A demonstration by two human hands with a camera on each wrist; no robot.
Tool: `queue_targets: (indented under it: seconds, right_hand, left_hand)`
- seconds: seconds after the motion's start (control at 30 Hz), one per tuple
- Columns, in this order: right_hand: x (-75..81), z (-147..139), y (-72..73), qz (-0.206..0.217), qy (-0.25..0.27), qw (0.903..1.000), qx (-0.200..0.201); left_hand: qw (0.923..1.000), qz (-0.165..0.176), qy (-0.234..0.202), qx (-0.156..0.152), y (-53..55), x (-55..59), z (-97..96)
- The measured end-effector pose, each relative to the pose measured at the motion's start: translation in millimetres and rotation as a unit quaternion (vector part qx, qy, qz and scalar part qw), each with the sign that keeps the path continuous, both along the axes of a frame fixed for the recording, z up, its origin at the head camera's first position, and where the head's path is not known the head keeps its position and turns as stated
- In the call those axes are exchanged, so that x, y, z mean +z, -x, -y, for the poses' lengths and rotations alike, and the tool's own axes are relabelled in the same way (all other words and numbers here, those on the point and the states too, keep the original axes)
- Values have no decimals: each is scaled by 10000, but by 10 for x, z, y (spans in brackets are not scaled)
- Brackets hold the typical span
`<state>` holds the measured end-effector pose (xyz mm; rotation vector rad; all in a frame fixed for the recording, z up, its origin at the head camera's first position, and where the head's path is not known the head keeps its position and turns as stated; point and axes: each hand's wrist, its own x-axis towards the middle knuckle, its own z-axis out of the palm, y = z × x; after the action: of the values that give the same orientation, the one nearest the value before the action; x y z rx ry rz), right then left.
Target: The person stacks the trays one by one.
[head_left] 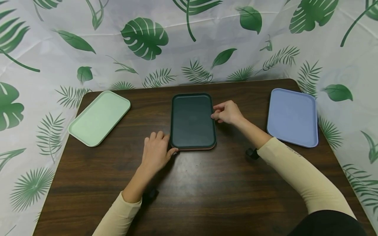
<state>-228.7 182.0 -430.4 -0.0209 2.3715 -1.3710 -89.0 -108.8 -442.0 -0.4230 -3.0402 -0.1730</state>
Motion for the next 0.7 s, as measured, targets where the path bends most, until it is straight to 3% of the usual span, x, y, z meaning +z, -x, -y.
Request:
queue_targets:
  seconds: [0.7]
  right_hand:
    - [-29, 6, -6, -73, -27, 9999, -88]
  left_hand:
    - [9996, -14, -267, 73, -9, -11, 5]
